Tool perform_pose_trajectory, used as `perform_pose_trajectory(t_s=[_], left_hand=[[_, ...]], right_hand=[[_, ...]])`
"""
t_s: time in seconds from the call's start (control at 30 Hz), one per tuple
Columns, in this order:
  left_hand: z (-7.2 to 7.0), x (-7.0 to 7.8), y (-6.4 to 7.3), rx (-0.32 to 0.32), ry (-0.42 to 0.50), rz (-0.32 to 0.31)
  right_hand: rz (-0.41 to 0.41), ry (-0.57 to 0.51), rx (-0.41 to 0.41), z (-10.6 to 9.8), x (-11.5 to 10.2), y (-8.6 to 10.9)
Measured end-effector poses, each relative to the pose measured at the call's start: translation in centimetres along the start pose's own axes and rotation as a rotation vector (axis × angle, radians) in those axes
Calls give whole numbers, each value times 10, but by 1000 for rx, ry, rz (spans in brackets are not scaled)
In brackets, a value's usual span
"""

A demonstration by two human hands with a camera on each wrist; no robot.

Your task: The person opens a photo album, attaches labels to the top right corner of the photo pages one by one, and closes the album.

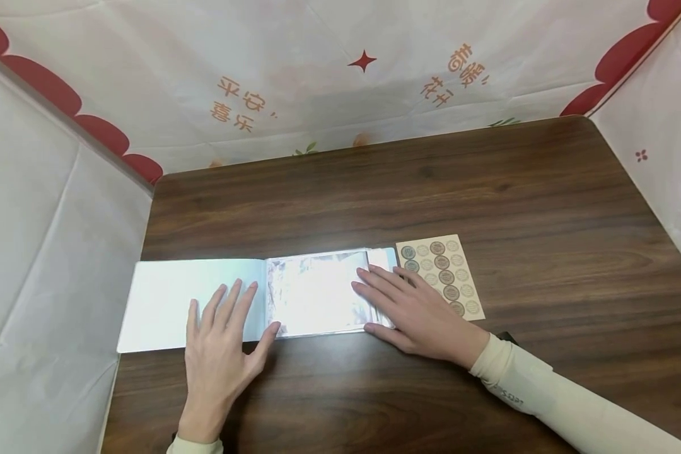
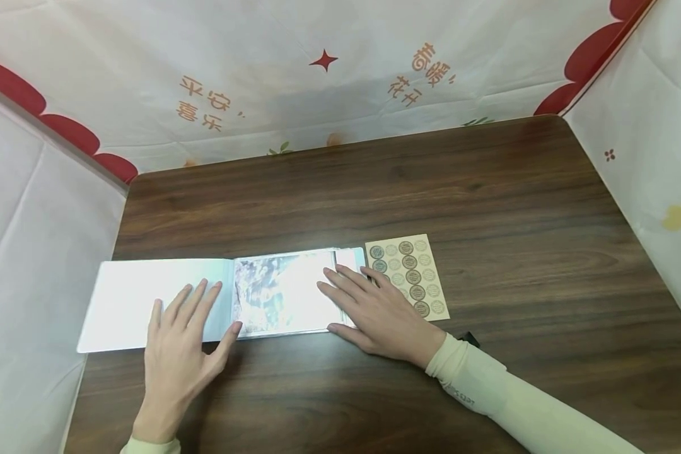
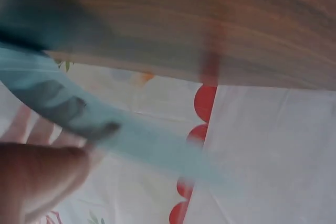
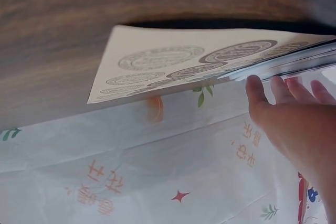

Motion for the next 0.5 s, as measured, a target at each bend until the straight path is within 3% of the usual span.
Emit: perform_pose_trajectory(t_s=[0.2,0.33,0.5], left_hand=[[19,0,5,-215,-20,-81],[22,0,7,-273,-8,-134],[15,-1,12,-325,-14,-180]], right_hand=[[7,36,-8,1,2,8],[10,42,-21,1,0,8],[1,43,-49,3,-4,4]])
Point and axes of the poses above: each hand's wrist, its own y-axis away from the middle knuckle, its own z-axis out of the palm, x = y × z, the point moved 1 cm from there along -y, towards the middle knuckle, and after that the axes turned 14 degrees about y, right-handed, at the moved point
